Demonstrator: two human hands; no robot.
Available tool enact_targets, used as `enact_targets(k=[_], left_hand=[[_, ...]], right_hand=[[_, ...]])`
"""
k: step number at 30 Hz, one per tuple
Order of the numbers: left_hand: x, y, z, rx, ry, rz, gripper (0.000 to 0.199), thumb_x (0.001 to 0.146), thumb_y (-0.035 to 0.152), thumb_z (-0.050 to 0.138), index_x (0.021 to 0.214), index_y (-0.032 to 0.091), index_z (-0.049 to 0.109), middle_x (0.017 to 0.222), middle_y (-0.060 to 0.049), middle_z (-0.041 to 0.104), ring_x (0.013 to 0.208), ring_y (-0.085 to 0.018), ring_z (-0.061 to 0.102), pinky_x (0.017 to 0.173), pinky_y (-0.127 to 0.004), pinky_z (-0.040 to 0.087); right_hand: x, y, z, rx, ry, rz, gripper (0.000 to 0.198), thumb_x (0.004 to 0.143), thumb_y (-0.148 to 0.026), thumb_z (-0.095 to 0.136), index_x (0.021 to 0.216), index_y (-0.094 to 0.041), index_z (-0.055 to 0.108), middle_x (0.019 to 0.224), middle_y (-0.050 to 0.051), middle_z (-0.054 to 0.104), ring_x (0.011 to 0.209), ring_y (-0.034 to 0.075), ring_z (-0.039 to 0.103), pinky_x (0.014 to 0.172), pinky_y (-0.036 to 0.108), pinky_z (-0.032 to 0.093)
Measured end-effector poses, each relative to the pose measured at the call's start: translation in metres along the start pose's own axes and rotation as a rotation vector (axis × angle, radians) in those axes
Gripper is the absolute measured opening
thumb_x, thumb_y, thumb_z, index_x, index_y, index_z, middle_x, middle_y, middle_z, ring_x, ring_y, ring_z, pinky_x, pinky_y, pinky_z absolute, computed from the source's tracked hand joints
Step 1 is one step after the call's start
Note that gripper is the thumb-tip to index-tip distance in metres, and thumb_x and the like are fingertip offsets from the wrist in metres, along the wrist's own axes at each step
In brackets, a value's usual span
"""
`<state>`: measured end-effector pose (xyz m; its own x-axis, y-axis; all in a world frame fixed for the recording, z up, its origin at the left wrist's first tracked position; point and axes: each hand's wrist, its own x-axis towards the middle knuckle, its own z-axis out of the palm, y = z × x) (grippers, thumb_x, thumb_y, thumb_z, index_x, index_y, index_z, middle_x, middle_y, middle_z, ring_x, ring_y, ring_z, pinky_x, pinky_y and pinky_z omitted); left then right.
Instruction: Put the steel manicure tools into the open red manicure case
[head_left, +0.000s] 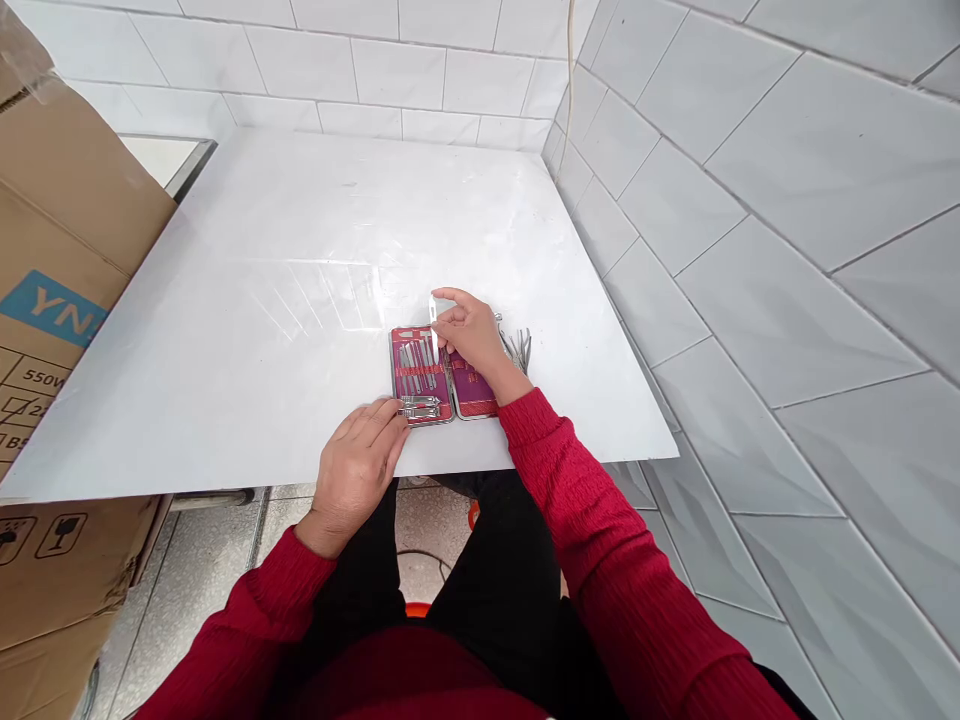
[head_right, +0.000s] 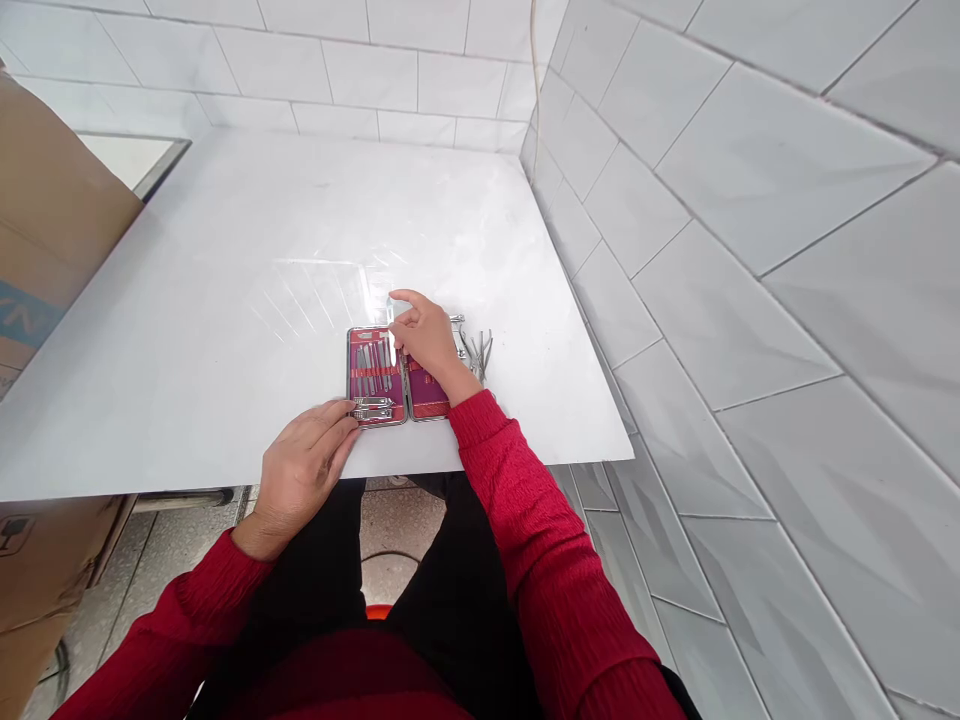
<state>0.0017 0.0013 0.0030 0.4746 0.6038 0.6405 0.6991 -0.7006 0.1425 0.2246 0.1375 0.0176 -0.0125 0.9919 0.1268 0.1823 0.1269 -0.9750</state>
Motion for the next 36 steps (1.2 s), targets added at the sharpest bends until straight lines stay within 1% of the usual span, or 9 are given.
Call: enact_targets(k=[5,9,13,16,19,21,25,28,36], left_hand=[[0.000,-0.001,0.001,0.002,0.007,0.009,0.011,0.103,0.016,0.062,0.111,0.016,0.070,0.124,-0.011,0.077,0.114,-0.029,0.074,0.100,-0.047,0.062],[-0.002,-0.002,0.001,-0.004,0.005,0.007,0.013,0.103,0.016,0.062,0.113,0.015,0.070,0.125,-0.011,0.076,0.115,-0.028,0.074,0.101,-0.047,0.061],[-0.003,-0.002,0.001,-0.007,0.000,-0.001,0.014,0.104,0.017,0.061,0.113,0.017,0.071,0.126,-0.011,0.076,0.116,-0.028,0.073,0.102,-0.046,0.061],[-0.003,-0.003,0.001,-0.016,-0.014,-0.014,0.015,0.105,0.018,0.060,0.114,0.019,0.072,0.128,-0.010,0.076,0.118,-0.027,0.073,0.103,-0.046,0.060],[-0.003,-0.003,0.001,-0.027,-0.022,-0.024,0.017,0.105,0.019,0.059,0.115,0.021,0.072,0.128,-0.009,0.076,0.119,-0.027,0.073,0.104,-0.047,0.060],[-0.003,-0.003,0.000,-0.026,-0.020,-0.023,0.017,0.105,0.020,0.058,0.115,0.021,0.072,0.128,-0.010,0.076,0.119,-0.027,0.073,0.103,-0.047,0.061],[-0.002,-0.002,0.000,-0.011,-0.021,-0.018,0.017,0.106,0.021,0.058,0.115,0.019,0.072,0.127,-0.011,0.076,0.118,-0.028,0.073,0.103,-0.047,0.061],[-0.002,-0.002,0.000,-0.013,-0.024,-0.024,0.019,0.106,0.021,0.057,0.116,0.020,0.073,0.126,-0.010,0.077,0.119,-0.027,0.073,0.103,-0.047,0.061],[-0.003,-0.003,0.001,-0.001,-0.020,-0.010,0.017,0.105,0.020,0.059,0.116,0.019,0.072,0.127,-0.010,0.076,0.117,-0.028,0.073,0.102,-0.047,0.060]], right_hand=[[0.000,-0.001,-0.001,-0.018,0.002,0.018,0.046,0.081,-0.017,0.069,0.127,-0.023,0.067,0.075,-0.003,0.070,0.058,0.014,0.062,0.053,0.027,0.053],[-0.001,-0.003,0.000,-0.041,0.006,0.012,0.041,0.081,-0.017,0.066,0.122,-0.021,0.070,0.080,-0.003,0.071,0.061,0.013,0.062,0.059,0.028,0.054],[-0.001,-0.003,0.000,-0.148,0.052,-0.019,0.034,0.085,-0.017,0.062,0.116,-0.022,0.075,0.087,-0.001,0.072,0.063,0.013,0.060,0.064,0.030,0.054],[0.001,-0.001,0.000,-0.246,0.087,-0.058,0.032,0.091,-0.017,0.056,0.114,-0.022,0.078,0.093,0.001,0.074,0.069,0.015,0.062,0.073,0.034,0.055],[0.003,0.003,0.002,-0.342,0.132,-0.120,0.030,0.095,-0.017,0.053,0.109,-0.022,0.080,0.102,0.005,0.076,0.083,0.019,0.066,0.088,0.038,0.055],[0.004,0.005,0.004,-0.387,0.148,-0.138,0.031,0.096,-0.015,0.052,0.108,-0.022,0.080,0.107,0.006,0.076,0.090,0.021,0.067,0.092,0.039,0.054],[0.004,0.007,0.005,-0.430,0.153,-0.149,0.033,0.098,-0.012,0.050,0.108,-0.022,0.080,0.111,0.007,0.075,0.099,0.022,0.068,0.095,0.038,0.053],[0.003,0.006,0.006,-0.458,0.152,-0.143,0.034,0.098,-0.010,0.049,0.105,-0.022,0.080,0.111,0.007,0.074,0.102,0.023,0.068,0.096,0.038,0.052],[-0.001,0.005,0.007,-0.492,0.149,-0.153,0.038,0.095,-0.005,0.045,0.091,-0.020,0.080,0.103,0.006,0.072,0.096,0.022,0.066,0.089,0.037,0.051]])
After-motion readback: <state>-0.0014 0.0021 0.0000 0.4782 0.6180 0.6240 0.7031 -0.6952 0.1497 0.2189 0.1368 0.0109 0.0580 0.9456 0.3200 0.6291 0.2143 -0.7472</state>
